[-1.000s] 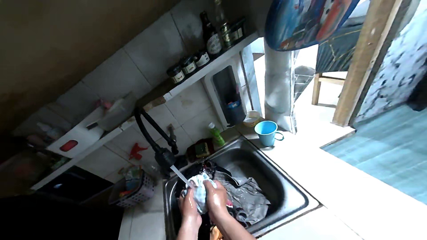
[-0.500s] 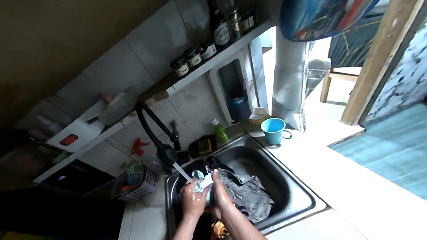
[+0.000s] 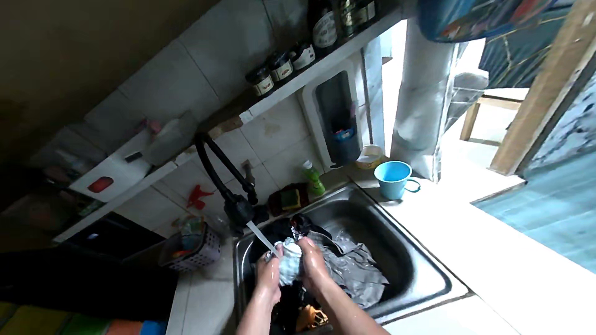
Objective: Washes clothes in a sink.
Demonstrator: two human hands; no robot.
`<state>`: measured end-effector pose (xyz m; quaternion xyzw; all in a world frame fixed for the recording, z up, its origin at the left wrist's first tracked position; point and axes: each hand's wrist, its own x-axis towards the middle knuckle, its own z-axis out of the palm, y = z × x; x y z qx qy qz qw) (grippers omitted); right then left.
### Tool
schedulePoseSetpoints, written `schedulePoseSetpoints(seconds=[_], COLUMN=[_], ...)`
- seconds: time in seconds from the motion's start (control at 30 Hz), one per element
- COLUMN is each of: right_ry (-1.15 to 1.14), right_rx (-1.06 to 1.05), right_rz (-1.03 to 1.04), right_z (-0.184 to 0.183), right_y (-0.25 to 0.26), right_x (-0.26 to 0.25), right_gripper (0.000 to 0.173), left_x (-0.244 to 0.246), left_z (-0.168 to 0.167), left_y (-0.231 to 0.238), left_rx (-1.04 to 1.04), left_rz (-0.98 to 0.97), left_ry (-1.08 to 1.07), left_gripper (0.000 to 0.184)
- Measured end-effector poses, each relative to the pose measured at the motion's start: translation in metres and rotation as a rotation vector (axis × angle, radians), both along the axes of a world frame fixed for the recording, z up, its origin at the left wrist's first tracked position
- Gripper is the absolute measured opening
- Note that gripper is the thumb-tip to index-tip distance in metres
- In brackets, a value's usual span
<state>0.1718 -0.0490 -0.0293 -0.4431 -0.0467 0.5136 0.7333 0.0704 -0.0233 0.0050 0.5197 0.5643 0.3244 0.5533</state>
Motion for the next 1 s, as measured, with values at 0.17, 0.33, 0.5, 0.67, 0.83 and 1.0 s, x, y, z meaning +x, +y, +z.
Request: schedulePoseSetpoints(seconds=[0.17,0.33,0.5,0.67,0.83,1.0], right_ry=[0.097,0.043,-0.402,-0.792,-0.773,-1.422], right_rx=[-0.058,0.057,-0.179,-0.369,-0.279,-0.353], right_rz=[0.133,0.056,0.208,0.470,0.684,1.075], right_z=[0.009,0.013,0.014,0.016,0.018,0.006], right_y=[-0.012,-0.004,0.008,0.014,0.007,-0.028], right_x=[0.005,-0.012,-0.026,-0.029,-0.016,0.022], right_gripper=[0.062,0.040,0.038,0.040,0.058,0.086], left_x=[0.007,-0.006,-0.022,-0.033,-0.054,-0.158], left_z=[0.025,0.022,0.021,0.006,0.007,0.040], left_y=[0.000,-0.004,-0.005,-0.006,0.000,-0.018], left_rx=[0.681,0.778,0.383,0.141,0.045,0.198], left_rz=[-0.367,-0.323,-0.067,0.049,0.083,0.214], left_ry=[0.669,0.621,0.523,0.467,0.319,0.107], left_gripper=[0.038,0.051,0.041,0.054,0.051,0.040])
